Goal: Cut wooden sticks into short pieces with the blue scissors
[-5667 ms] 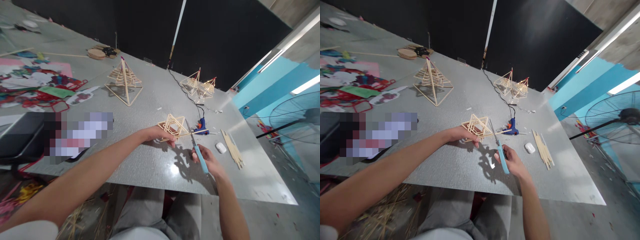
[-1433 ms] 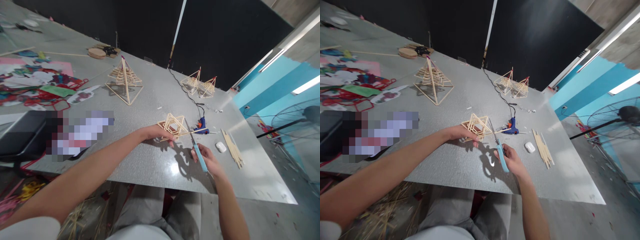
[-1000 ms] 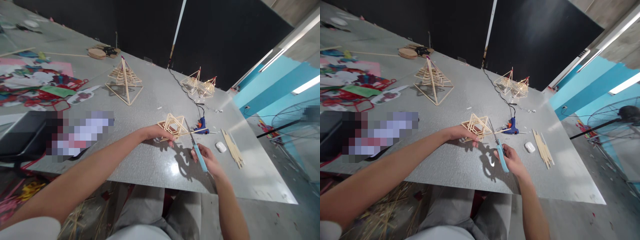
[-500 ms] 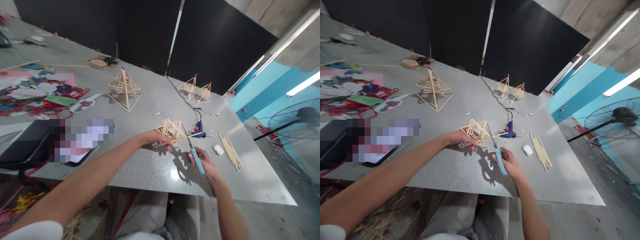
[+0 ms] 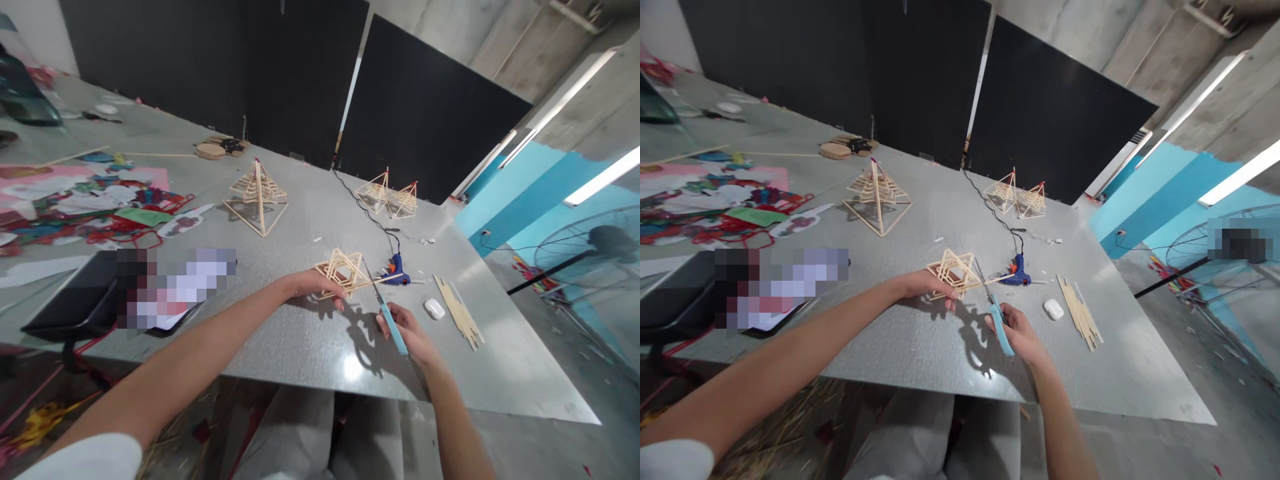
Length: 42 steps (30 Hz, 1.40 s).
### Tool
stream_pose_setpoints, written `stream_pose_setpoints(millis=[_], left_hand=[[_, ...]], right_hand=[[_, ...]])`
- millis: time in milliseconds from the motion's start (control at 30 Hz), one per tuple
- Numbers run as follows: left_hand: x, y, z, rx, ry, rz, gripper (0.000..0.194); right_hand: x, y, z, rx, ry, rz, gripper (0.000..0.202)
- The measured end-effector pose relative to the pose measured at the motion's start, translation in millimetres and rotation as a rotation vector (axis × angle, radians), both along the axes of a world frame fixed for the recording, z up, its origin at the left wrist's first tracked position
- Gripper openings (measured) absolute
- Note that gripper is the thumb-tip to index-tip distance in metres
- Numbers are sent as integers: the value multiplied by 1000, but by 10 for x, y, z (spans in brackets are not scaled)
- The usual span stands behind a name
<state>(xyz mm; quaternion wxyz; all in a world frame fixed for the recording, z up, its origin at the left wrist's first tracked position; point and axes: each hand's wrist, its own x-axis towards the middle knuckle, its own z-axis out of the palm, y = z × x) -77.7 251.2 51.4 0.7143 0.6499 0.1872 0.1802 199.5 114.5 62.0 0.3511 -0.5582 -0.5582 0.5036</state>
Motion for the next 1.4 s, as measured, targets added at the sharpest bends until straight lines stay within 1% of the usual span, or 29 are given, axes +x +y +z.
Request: stream_pose_setpoints(millis=[133,267,533,600,667,767,867,967,1067,1167,1267,1333,1400], left_hand=[[5,12,-17,26,8,6,29],[5,14,-25,39,13,12,30],[2,-16,-10,13,27,39,34],[10,-23,-4,5,41,57,39],[14,-24,11,-2,74,82,49],[-12,4,50,12,174,138,64],[-98,78,100,76,339,201,75],[-201,165,141,174,551,246,86],[-255,212,173,304,724,344,91],[-270,201,224,434,873,453,90],[-311,160,313,550,1000,554,84],[-358,131,384,620,1047,637,79],[-391,103,445,690,1053,734,73]], right_hand=[[16,9,-26,4,6,11,57],[15,16,-45,5,34,-6,54],[-15,27,-42,6,66,-9,55],[-10,26,-54,7,89,-5,55],[1,23,-68,12,114,-4,54],[19,15,-88,34,131,-14,51],[29,5,-101,64,159,-13,48],[15,-11,-96,102,198,5,44],[-28,-23,-92,126,234,38,44],[-78,-8,-120,146,272,52,50],[-110,34,-176,197,297,19,50],[-119,64,-208,231,307,-9,49],[-128,87,-226,253,314,-27,48]])
